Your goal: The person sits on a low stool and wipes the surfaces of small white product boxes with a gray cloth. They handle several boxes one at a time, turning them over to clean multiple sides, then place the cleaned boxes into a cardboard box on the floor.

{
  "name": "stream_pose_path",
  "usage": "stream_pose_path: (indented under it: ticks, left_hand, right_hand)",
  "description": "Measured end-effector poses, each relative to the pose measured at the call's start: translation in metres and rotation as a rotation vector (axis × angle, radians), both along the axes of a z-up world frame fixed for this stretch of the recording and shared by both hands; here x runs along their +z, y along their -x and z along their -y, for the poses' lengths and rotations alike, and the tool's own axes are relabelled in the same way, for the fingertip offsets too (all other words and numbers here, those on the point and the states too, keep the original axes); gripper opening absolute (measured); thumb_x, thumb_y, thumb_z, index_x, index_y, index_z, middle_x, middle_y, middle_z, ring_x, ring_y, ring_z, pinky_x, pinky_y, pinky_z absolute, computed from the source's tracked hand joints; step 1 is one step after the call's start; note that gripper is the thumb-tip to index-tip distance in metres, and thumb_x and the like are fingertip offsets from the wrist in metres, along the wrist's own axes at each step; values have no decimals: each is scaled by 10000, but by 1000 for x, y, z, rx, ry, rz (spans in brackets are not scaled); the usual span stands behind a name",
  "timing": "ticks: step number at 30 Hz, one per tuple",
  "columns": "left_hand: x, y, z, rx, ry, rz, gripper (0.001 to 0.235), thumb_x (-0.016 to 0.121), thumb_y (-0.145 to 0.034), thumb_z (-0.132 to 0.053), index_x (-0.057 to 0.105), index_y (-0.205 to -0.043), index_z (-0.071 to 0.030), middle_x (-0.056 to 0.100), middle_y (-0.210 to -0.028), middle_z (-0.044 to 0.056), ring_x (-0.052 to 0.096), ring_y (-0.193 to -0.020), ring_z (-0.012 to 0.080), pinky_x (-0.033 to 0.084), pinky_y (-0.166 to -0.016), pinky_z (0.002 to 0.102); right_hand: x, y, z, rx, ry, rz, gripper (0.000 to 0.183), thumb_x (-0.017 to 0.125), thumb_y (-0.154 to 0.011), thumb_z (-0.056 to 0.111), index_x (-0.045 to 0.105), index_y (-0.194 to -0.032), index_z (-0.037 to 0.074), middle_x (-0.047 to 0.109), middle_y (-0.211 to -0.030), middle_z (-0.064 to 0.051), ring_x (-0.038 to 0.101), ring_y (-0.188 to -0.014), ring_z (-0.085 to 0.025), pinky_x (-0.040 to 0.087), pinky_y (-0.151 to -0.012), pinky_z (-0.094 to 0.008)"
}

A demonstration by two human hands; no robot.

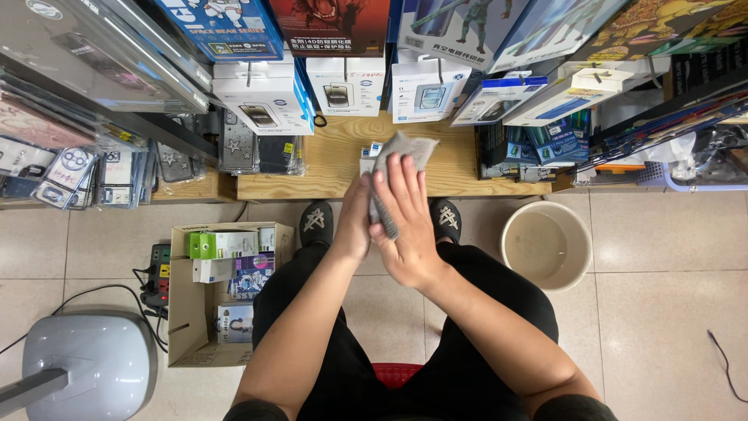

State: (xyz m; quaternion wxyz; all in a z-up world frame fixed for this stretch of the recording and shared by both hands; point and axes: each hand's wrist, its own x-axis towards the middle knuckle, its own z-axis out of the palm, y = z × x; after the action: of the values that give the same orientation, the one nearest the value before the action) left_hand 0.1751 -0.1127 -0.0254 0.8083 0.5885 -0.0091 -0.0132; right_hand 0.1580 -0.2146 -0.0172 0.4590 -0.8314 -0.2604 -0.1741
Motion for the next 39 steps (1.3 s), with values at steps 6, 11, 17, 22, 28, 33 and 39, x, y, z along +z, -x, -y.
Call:
stream_pose_path:
  ticks: [6,11,17,22,28,33,39]
  left_hand:
    - [53,-8,-13,176,110,-268,576,467,-973,-562,576,-1196,-43,575,-1066,148,551,-960,261,445,-917,409]
    - [74,-6,-8,304,218,-349,659,457,-965,-549,517,-1342,-12,526,-1274,150,511,-1095,223,417,-1005,373]
    - [19,2,-4,99,-98,-73,554,350,-1068,-414,516,-1304,60,523,-1226,213,454,-1141,264,376,-1004,439]
    - [26,5,0,-73,-189,58,513,270,-1074,-338,440,-1415,5,581,-1235,205,513,-1113,243,450,-961,443]
    - [22,8,4,-179,-231,34,598,340,-1025,-476,439,-1422,-40,665,-1026,211,597,-958,231,530,-791,427]
    - [16,-3,-1,-145,-140,-1,681,334,-1031,-525,318,-1518,-49,540,-1311,274,512,-1179,284,469,-974,508]
    - [33,-12,-8,133,-47,-167,755,330,-1019,-550,232,-1532,-5,312,-1486,355,311,-1385,488,268,-1119,615]
  right_hand:
    - [-5,40,-15,89,90,-30,616,353,-1016,471,357,-1517,112,198,-1626,-160,82,-1513,-390,22,-1207,-546]
    - [-4,42,-14,103,154,-31,587,454,-996,408,383,-1509,132,236,-1616,-151,126,-1505,-390,54,-1201,-552]
    - [-7,5,4,54,70,-46,598,452,-1010,364,312,-1539,124,180,-1633,-148,95,-1513,-366,69,-1216,-533]
    - [6,-15,18,16,-17,-66,558,404,-1040,317,288,-1551,126,152,-1647,-128,68,-1526,-344,46,-1233,-527]
    - [8,-37,28,-56,-260,-79,503,296,-1072,292,342,-1525,77,284,-1602,-145,184,-1505,-348,107,-1244,-508]
    - [12,-31,16,-75,-679,-257,537,207,-1102,335,375,-1498,14,359,-1557,-163,289,-1464,-327,212,-1228,-479]
    - [-6,29,-6,17,-315,-90,689,191,-1024,543,417,-1466,66,352,-1553,-180,246,-1462,-377,107,-1218,-554]
